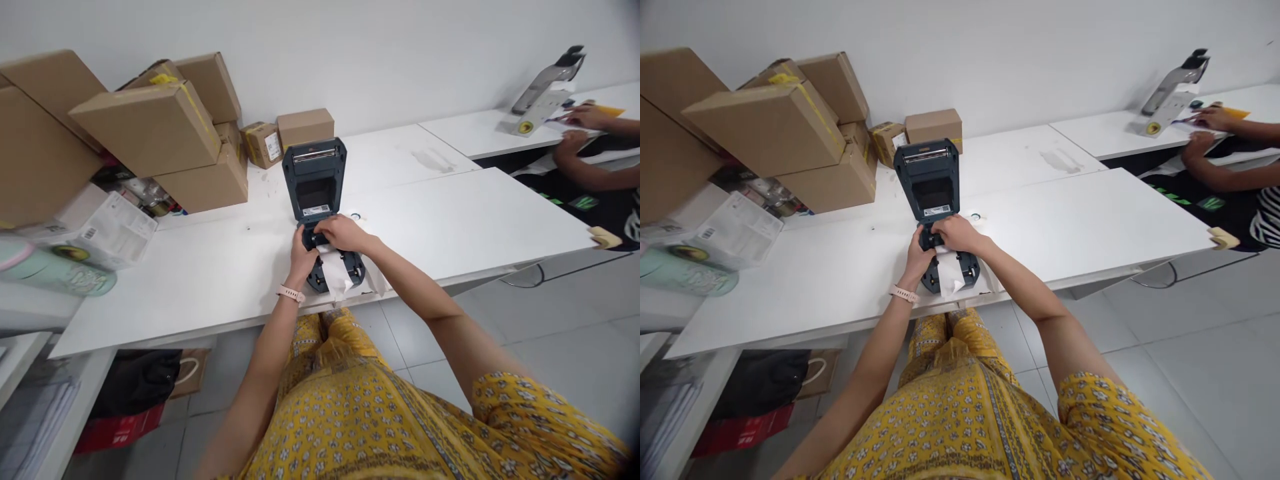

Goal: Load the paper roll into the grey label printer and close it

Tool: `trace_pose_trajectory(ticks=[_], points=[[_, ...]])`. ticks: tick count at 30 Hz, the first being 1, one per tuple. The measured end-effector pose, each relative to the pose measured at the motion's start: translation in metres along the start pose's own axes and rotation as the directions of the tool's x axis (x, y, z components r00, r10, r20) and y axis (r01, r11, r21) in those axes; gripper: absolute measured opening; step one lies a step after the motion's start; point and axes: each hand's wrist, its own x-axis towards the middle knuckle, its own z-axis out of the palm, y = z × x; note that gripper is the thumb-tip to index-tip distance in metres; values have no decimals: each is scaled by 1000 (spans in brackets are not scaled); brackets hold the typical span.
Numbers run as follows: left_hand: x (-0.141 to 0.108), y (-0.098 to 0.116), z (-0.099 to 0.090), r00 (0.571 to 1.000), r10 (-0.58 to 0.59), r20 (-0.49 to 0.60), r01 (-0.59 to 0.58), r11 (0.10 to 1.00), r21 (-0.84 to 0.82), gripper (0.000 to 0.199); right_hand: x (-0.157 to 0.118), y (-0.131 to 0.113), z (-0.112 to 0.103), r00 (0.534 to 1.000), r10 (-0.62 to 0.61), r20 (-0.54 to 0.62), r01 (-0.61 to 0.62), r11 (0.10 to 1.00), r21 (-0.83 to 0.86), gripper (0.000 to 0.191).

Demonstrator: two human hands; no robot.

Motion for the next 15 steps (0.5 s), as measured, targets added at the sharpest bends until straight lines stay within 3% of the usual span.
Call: trace_pose_trajectory(ticks=[3, 7, 12, 15], points=[[0, -6, 0, 1000, -2, 4, 2, 997, -81, 88, 5, -2, 5, 962, 24, 273, 18, 988, -152, 43], [0, -12, -1, 1000, -8, -30, 5, 994, -109, 89, 12, -12, 8, 902, 11, 432, 97, 969, -227, 38], [1, -15, 0, 999, -7, -43, 1, 990, -141, 93, 20, -8, 6, 895, -26, 445, 92, 987, -128, 46], [0, -13, 1, 999, -15, -43, 8, 987, -164, 93, 7, 13, -9, 924, -165, 344, 93, 971, 218, 57]])
